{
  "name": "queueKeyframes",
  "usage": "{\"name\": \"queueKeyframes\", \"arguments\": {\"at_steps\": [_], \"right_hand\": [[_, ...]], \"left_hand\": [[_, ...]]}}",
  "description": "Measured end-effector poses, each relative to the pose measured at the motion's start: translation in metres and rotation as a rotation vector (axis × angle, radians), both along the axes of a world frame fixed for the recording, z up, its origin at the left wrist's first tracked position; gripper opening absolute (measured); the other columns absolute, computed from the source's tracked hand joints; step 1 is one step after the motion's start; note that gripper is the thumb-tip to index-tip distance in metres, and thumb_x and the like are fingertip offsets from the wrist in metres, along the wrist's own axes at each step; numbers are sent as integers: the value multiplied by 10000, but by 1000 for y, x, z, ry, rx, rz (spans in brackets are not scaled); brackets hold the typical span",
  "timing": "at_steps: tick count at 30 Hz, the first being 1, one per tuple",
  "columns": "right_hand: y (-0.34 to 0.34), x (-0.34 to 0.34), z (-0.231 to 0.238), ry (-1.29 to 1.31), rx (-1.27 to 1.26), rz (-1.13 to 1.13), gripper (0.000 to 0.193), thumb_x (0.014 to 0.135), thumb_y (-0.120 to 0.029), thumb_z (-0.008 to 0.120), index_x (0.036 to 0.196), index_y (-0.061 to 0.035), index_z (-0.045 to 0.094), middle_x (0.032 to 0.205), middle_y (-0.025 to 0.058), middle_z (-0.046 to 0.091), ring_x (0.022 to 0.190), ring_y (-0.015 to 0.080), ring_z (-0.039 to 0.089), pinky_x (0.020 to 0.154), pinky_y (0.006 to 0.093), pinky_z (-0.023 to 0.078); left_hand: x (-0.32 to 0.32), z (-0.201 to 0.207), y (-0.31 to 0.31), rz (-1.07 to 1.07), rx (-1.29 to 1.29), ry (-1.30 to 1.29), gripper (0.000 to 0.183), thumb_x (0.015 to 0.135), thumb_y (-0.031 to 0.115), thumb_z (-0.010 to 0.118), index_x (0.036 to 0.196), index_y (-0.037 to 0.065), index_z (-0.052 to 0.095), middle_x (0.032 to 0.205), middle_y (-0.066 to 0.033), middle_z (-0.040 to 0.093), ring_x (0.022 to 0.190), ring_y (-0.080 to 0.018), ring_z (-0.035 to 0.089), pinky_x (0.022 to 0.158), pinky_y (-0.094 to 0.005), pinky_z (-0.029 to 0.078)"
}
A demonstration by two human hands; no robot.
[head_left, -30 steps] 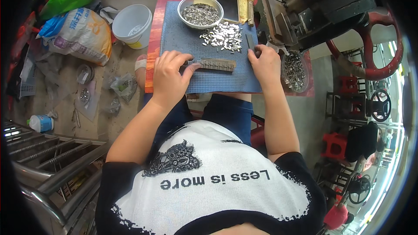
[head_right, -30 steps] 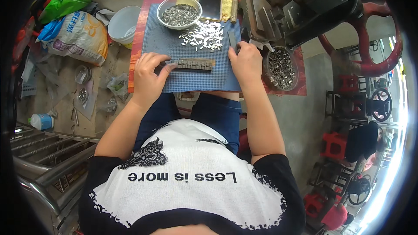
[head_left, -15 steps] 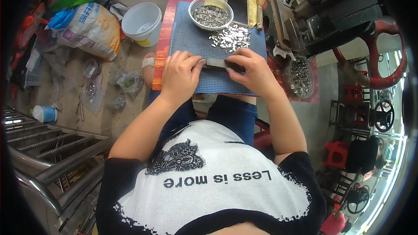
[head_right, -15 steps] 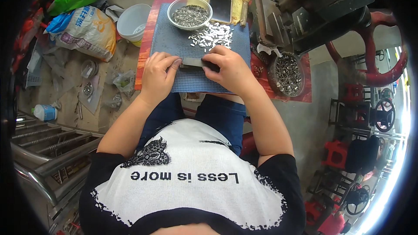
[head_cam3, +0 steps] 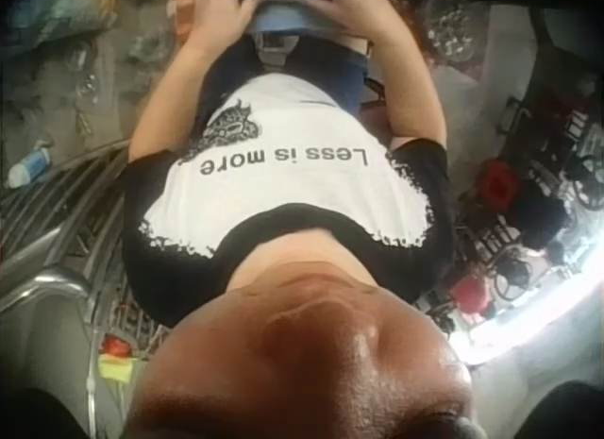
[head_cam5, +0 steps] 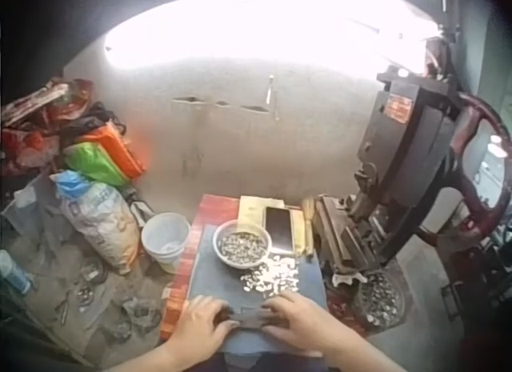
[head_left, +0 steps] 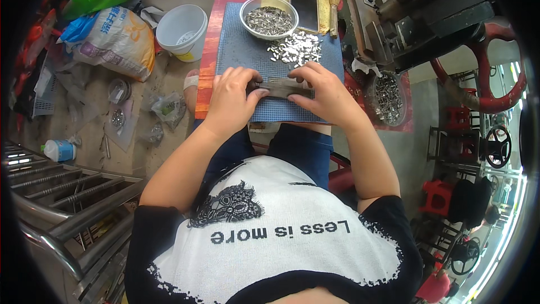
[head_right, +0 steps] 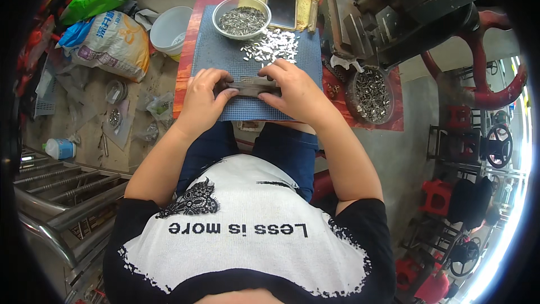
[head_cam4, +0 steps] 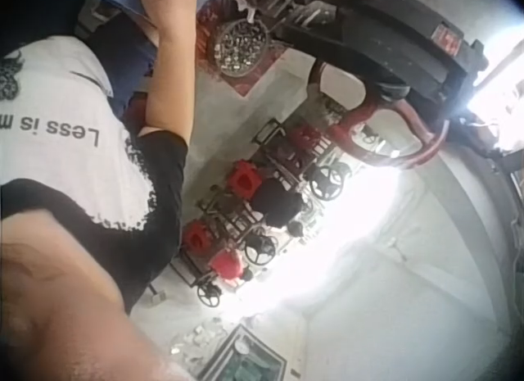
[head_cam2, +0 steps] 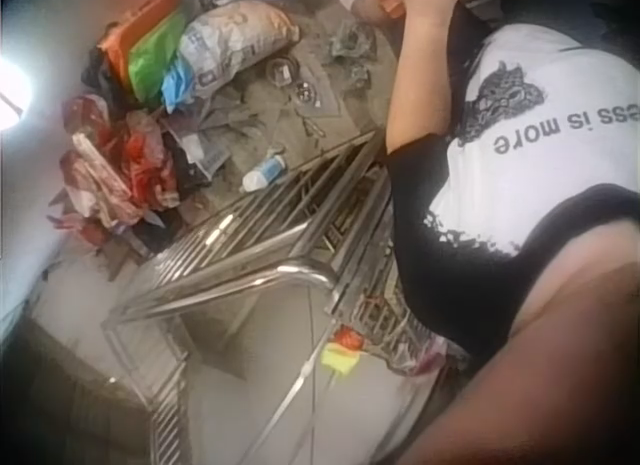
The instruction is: Assembling small decorative metal components onto a strip and securing them using a manual press.
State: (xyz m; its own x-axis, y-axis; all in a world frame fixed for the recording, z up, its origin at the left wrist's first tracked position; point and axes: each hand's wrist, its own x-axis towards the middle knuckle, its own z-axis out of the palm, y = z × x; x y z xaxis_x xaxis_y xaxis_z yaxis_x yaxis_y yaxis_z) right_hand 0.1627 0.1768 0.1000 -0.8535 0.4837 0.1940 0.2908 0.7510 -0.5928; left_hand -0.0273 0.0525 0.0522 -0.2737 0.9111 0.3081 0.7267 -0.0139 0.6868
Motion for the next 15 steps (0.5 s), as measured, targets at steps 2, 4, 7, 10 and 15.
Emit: {"name": "queueKeyframes", "arguments": {"at_steps": [2,4,7,10,15], "right_hand": [[6,6,-7,-27,32,107,254,770,-123,761,976,-3,673,914,122,625,906,313,618,786,393,530],[6,8,-13,-24,25,105,249,767,-128,758,966,-5,672,909,126,625,889,312,616,783,392,525],[8,19,-3,-4,-28,65,239,763,-115,750,953,-2,661,886,128,617,851,292,611,767,374,511],[20,36,22,101,-93,-80,227,747,-78,739,933,5,640,822,96,587,780,188,587,718,311,484],[58,71,60,281,202,-709,279,776,-198,736,912,32,655,845,198,661,787,324,656,724,379,517]], "left_hand": [[2,1,-1,-56,-8,45,239,822,177,746,987,37,644,905,-80,639,894,-258,596,838,-387,412],[1,3,1,-96,-18,55,241,820,159,743,991,31,633,909,-85,630,901,-266,592,832,-388,422],[1,13,14,-184,-23,-8,222,827,150,730,982,34,623,939,-97,634,951,-290,579,848,-404,422],[7,36,43,-261,71,-140,441,759,194,796,1115,30,593,1073,-146,622,1077,-333,564,935,-441,426],[63,63,123,-360,72,-102,1146,613,384,923,1485,-16,297,1427,-235,409,1343,-392,391,1130,-438,347]]}}
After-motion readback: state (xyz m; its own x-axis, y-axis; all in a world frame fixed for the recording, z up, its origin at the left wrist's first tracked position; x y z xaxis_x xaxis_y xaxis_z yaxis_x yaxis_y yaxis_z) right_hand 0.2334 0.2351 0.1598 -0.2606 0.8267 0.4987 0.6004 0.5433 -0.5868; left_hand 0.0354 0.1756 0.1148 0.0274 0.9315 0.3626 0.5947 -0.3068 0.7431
